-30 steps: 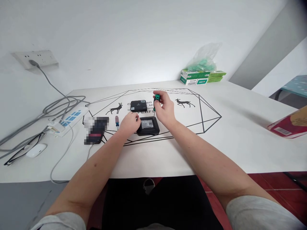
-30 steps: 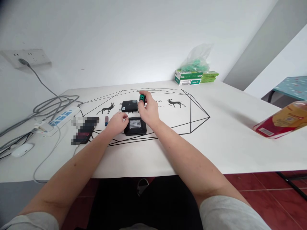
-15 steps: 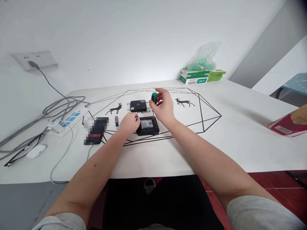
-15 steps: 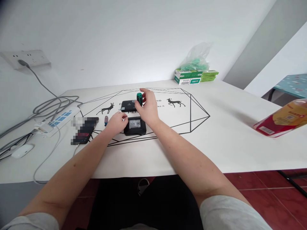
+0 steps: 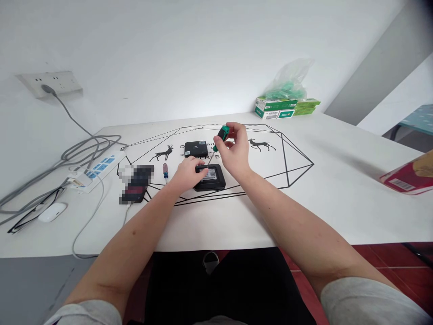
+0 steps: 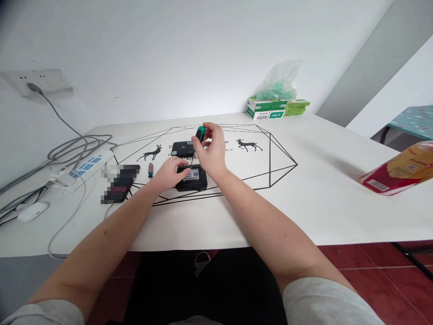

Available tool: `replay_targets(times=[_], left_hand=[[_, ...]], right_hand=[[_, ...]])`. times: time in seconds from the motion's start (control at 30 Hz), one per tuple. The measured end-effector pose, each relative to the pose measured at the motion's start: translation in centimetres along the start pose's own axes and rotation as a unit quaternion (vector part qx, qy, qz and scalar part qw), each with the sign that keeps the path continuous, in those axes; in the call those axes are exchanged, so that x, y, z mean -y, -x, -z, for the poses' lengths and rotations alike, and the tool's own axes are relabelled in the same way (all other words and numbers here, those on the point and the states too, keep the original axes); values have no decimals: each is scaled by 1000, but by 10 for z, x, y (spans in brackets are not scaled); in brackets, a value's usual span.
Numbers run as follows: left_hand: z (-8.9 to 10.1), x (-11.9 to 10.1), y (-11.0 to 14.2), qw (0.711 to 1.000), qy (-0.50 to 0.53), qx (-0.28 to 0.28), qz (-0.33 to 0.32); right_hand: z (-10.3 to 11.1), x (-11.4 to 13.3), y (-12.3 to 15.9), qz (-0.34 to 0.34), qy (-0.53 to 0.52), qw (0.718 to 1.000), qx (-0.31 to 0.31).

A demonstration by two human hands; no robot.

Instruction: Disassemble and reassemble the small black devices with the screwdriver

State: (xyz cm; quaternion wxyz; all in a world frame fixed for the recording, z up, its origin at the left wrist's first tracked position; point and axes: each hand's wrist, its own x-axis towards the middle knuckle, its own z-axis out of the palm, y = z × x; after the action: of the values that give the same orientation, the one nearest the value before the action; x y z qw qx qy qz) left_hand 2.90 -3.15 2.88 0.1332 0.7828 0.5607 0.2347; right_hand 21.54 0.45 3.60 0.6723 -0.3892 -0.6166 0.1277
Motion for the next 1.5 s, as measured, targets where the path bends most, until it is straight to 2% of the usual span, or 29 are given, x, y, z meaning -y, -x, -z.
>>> replay_targets(times=[0.13, 0.27, 0.37, 0.47, 0.53, 0.57, 0.6, 0.67, 0.73, 1.07, 1.2, 1.33, 1.5], left_hand=[[3, -1, -3, 998, -64, -6, 5], [8, 13, -9, 983, -182, 1, 17], [14, 27, -13, 971, -232, 19, 64], [26, 34, -12, 970, -217, 29, 107], [37, 35, -8, 978, -168, 72, 100], [42, 34, -6, 983, -130, 112, 61], [46, 33, -3, 982, -96, 162, 30], [50, 29, 2, 967, -84, 238, 22], [48, 23, 5, 961, -99, 257, 18], [24, 1, 11, 962, -63, 260, -48], [16, 1, 14, 955, -97, 271, -69], [8, 6, 14, 948, -82, 299, -65], [8, 7, 13, 948, -68, 306, -60]], right_hand=[[-3, 0, 2, -15, -27, 999, 8], [-4, -2, 2, -19, -39, 999, -8], [-4, -4, 2, -24, -44, 999, -2], [-3, -5, 1, -21, -25, 999, 12], [-3, -6, 1, -13, -11, 1000, 16], [-3, -6, 1, -10, -8, 1000, 16], [-3, -7, 0, -7, -8, 1000, 14], [-4, -7, 0, -3, -11, 1000, 10], [-5, -7, 0, 1, -15, 1000, 11], [-4, -1, 6, 43, 0, 996, 74], [-4, -1, 9, 61, 0, 994, 96], [-4, 0, 11, 67, -4, 990, 123], [-4, 2, 10, 69, -33, 981, 180]])
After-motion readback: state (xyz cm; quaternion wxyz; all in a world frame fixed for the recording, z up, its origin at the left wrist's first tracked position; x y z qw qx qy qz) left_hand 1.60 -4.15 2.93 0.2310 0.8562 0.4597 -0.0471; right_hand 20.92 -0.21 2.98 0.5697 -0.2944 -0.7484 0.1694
